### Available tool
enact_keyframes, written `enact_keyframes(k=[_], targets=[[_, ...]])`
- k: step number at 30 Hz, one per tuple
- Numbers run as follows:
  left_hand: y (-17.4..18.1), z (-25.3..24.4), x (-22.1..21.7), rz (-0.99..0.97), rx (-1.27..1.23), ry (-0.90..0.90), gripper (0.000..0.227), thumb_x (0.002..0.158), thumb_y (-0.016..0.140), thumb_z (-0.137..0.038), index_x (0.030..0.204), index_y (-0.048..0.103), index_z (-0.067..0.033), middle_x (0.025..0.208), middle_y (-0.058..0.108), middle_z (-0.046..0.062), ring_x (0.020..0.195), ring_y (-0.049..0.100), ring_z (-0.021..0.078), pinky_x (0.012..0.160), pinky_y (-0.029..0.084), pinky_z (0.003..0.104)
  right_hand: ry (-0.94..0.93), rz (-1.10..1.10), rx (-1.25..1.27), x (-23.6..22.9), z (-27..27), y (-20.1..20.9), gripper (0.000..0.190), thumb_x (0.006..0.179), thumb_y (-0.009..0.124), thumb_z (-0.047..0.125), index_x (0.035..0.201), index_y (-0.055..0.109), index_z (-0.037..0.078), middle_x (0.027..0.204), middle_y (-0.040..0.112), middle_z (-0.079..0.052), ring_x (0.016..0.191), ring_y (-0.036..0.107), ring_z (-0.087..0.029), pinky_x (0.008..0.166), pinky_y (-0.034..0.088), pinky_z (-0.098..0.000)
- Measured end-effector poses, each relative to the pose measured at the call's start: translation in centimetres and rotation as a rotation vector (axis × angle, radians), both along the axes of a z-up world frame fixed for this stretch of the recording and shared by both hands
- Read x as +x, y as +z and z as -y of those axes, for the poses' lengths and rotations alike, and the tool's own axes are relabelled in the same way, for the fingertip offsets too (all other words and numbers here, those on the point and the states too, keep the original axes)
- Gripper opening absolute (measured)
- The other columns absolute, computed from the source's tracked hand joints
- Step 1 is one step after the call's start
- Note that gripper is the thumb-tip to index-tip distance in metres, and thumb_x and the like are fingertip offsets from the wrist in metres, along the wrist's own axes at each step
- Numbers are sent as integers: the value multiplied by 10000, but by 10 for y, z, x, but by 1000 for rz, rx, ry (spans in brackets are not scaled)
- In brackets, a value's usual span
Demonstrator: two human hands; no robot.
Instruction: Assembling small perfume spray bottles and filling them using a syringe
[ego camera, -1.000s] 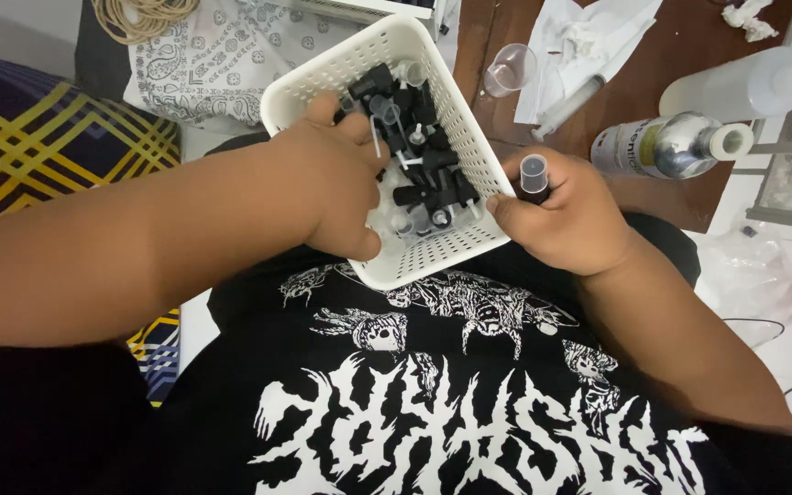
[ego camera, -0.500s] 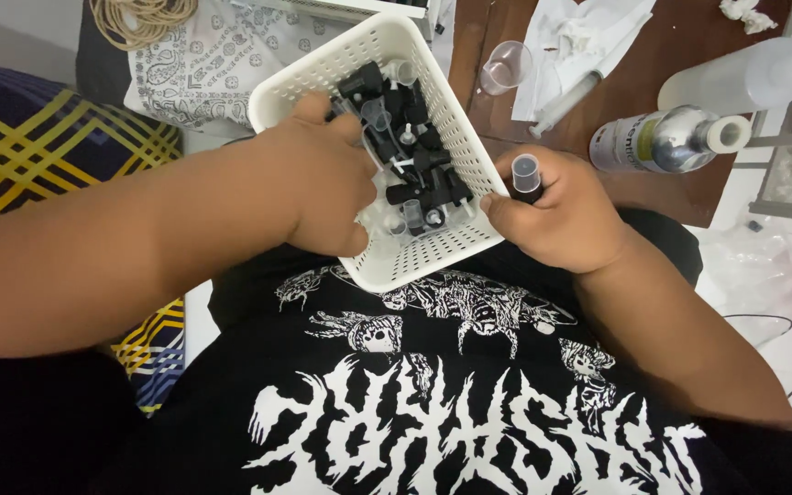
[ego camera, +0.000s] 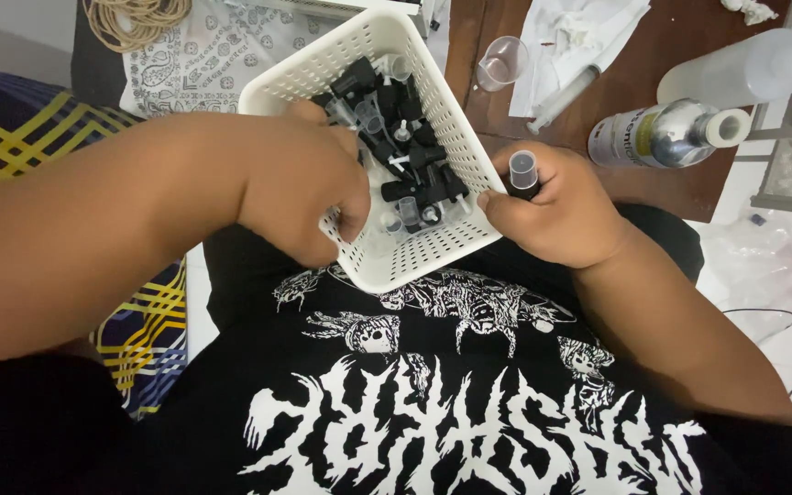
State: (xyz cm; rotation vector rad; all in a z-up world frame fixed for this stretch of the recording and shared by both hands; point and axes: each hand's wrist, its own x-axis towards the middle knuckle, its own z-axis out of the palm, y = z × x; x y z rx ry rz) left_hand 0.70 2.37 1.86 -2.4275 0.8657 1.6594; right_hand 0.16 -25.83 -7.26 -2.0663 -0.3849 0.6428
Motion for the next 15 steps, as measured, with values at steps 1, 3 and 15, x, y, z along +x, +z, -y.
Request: enact_keyframes(k=[1, 3, 15], targets=[[-9, -4, -2, -1, 0, 0, 354, 720, 653, -533, 1056, 755, -488, 1205, 541, -37, 1127, 419, 370, 958, 427, 423, 0, -1, 0, 0, 2, -4, 100, 851, 740, 138, 856, 640, 132, 769, 599, 69, 704, 512, -73, 652, 432, -279], [-25, -12, -7, 131, -243, -85, 242, 698, 683, -462, 915, 787, -474, 971, 676, -40, 1059, 593, 173, 1027, 297, 422, -15, 1, -17, 0, 5, -11, 142, 848, 769, 163, 924, 653, 129, 795, 611, 58, 722, 525, -71, 664, 450, -275], [-20, -14, 1, -26, -261, 43, 195, 888, 621, -474, 958, 758, -355, 879, 782, -160, 835, 718, 139, 1136, 304, 362, -54, -66, 13, 2, 4, -9, 112, 862, 763, 153, 914, 664, 147, 804, 621, 77, 752, 541, -61, 715, 453, -259]])
